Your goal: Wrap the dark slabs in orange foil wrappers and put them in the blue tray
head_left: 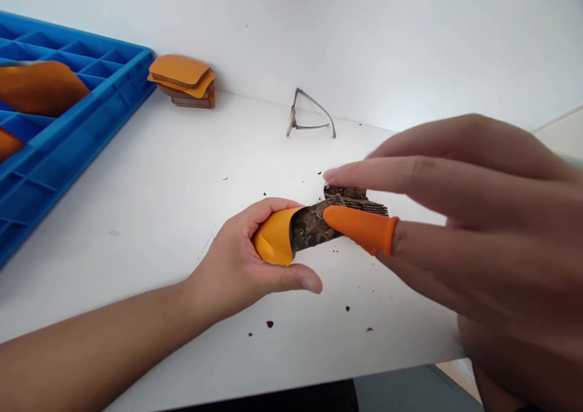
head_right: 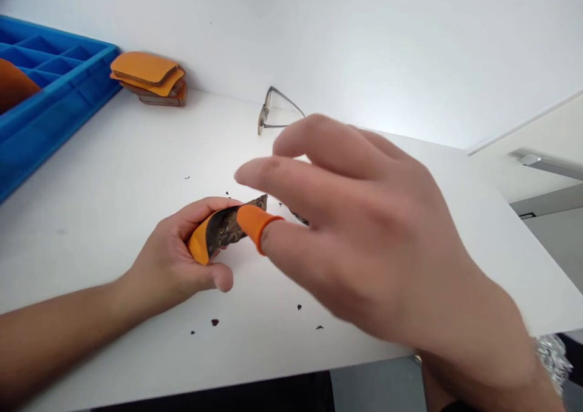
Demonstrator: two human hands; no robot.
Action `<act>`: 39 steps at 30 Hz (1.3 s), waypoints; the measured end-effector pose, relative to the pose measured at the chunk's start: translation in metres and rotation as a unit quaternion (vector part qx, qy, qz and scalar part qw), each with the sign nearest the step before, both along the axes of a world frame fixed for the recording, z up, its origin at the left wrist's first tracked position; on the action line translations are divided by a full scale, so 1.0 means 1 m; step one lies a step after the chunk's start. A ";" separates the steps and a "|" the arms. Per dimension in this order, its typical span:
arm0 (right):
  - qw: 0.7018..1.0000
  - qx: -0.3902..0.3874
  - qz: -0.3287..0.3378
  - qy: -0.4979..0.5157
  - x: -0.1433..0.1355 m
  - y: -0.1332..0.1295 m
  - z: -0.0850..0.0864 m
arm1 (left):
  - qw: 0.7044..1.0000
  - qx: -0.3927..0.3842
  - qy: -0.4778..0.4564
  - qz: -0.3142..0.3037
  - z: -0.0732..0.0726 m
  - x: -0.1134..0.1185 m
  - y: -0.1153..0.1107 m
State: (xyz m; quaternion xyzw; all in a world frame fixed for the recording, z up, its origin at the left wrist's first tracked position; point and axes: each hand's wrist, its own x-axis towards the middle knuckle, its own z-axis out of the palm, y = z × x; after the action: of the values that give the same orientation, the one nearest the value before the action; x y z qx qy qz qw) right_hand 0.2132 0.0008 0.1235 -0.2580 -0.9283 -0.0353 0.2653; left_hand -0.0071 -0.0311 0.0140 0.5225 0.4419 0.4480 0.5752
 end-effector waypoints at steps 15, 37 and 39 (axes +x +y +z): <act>0.994 0.000 0.048 -0.101 -0.016 -0.002 -0.015 | 0.999 -0.013 -0.020 -0.023 0.005 0.004 -0.001; 0.976 -0.181 0.080 -0.089 0.004 0.018 -0.001 | 0.995 -0.026 -0.078 -0.060 -0.009 0.000 -0.003; 0.974 -0.194 0.071 -0.096 0.006 0.020 -0.001 | 0.995 -0.017 -0.083 -0.060 -0.009 0.000 -0.003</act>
State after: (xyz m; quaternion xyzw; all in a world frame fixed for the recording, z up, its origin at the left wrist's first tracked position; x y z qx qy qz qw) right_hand 0.2193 0.0210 0.1229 -0.2335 -0.9545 0.1396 0.1218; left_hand -0.0070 -0.0337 0.0053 0.4992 0.3679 0.4468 0.6449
